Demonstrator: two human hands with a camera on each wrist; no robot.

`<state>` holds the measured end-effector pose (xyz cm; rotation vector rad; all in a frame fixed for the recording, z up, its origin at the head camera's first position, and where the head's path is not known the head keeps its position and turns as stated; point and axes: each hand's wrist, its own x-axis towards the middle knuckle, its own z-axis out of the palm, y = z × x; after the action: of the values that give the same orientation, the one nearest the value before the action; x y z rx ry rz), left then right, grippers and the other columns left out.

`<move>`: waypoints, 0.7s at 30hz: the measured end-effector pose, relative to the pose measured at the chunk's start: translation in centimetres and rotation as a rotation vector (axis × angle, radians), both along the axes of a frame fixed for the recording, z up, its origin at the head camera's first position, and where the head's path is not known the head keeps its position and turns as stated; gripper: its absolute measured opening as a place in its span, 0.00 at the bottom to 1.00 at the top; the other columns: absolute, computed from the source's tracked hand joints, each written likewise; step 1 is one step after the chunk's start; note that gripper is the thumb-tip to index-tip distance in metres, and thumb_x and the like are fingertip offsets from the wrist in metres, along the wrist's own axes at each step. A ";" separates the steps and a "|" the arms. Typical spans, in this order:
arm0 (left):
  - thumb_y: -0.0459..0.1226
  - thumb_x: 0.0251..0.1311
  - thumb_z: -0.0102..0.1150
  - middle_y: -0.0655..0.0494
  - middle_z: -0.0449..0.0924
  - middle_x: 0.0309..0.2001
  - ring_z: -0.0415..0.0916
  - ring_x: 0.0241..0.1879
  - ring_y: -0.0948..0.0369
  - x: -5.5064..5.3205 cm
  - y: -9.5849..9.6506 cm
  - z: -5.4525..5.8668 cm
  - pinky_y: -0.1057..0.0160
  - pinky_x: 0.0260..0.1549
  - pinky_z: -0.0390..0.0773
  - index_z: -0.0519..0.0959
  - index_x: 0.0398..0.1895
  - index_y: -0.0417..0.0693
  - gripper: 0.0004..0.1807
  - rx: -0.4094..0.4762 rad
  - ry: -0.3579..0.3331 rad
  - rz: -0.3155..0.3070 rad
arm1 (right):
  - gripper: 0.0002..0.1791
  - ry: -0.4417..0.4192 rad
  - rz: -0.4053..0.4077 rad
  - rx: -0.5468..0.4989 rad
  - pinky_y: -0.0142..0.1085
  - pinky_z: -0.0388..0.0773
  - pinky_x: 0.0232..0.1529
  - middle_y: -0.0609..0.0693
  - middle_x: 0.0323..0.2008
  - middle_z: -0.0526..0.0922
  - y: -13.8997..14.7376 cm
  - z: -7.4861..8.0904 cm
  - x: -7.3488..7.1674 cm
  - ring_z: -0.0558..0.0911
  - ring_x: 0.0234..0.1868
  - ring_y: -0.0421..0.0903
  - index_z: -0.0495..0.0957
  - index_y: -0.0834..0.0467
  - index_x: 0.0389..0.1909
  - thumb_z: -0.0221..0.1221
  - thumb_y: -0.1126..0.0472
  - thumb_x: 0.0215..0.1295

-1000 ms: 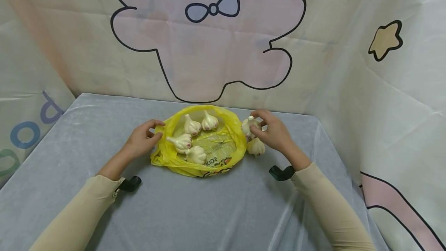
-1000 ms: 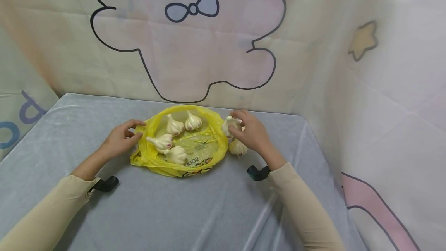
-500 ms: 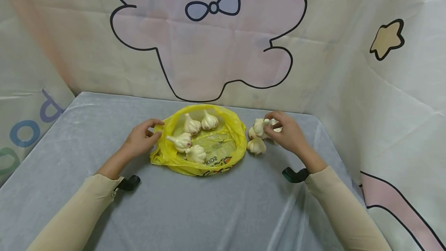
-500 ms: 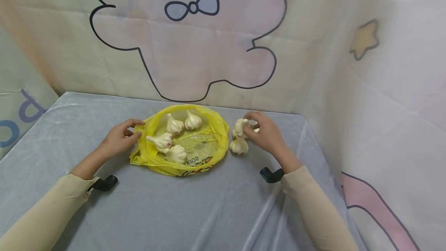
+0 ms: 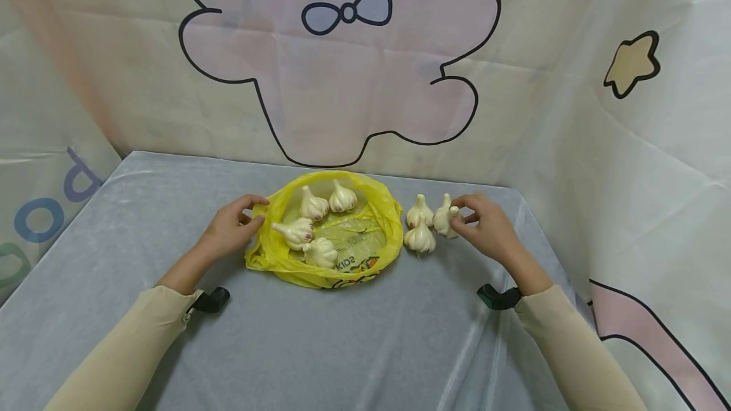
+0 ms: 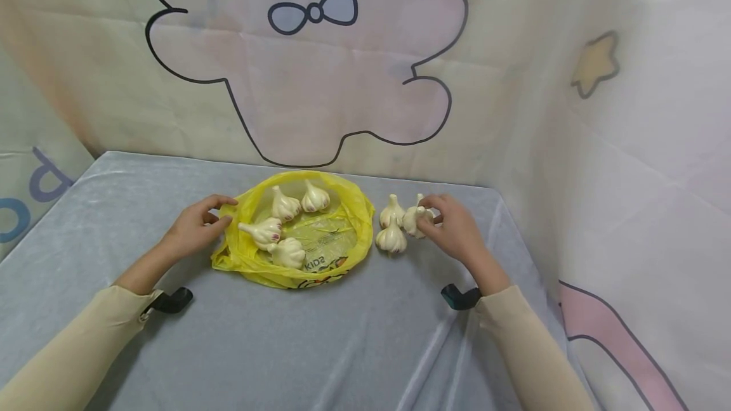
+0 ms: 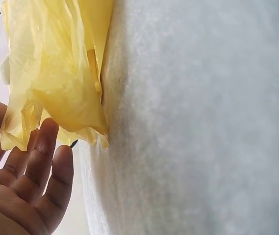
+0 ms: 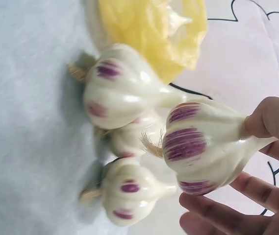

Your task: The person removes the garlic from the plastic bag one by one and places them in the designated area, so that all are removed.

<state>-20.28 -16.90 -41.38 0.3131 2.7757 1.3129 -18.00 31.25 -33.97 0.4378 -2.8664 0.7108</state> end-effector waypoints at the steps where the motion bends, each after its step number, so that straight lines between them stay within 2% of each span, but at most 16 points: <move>1: 0.39 0.69 0.51 0.40 0.67 0.62 0.75 0.37 0.52 0.0 0.0 0.0 0.62 0.27 0.75 0.71 0.61 0.48 0.19 0.002 0.000 0.000 | 0.13 -0.012 -0.003 0.006 0.47 0.81 0.37 0.55 0.50 0.77 0.2 -0.2 0.1 0.85 0.38 0.56 0.77 0.55 0.49 0.57 0.58 0.65; 6: 0.40 0.69 0.50 0.39 0.67 0.62 0.75 0.38 0.51 0.0 -0.1 -0.1 0.62 0.27 0.74 0.71 0.61 0.48 0.19 0.005 0.000 -0.008 | 0.13 -0.049 -0.024 0.039 0.47 0.81 0.37 0.56 0.51 0.77 0.8 -1.1 0.3 0.84 0.40 0.57 0.77 0.53 0.50 0.57 0.56 0.66; 11: 0.40 0.70 0.50 0.38 0.67 0.62 0.76 0.39 0.50 -0.1 -0.1 -0.1 0.62 0.27 0.75 0.70 0.62 0.47 0.19 0.002 -0.001 -0.012 | 0.14 -0.048 -0.030 0.070 0.47 0.80 0.36 0.55 0.49 0.79 1.1 -1.8 0.5 0.85 0.38 0.56 0.77 0.53 0.50 0.57 0.56 0.65; 21: 0.39 0.69 0.50 0.40 0.67 0.61 0.77 0.41 0.49 -0.2 0.0 -0.1 0.62 0.27 0.76 0.71 0.61 0.49 0.18 -0.004 0.000 -0.006 | 0.16 -0.082 -0.035 0.139 0.45 0.79 0.34 0.54 0.46 0.79 1.4 -3.3 0.1 0.84 0.38 0.53 0.77 0.55 0.50 0.58 0.55 0.63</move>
<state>-20.48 -16.88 -41.49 0.3212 2.7752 1.3060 -17.91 32.61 -37.22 0.3838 -3.0050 0.5384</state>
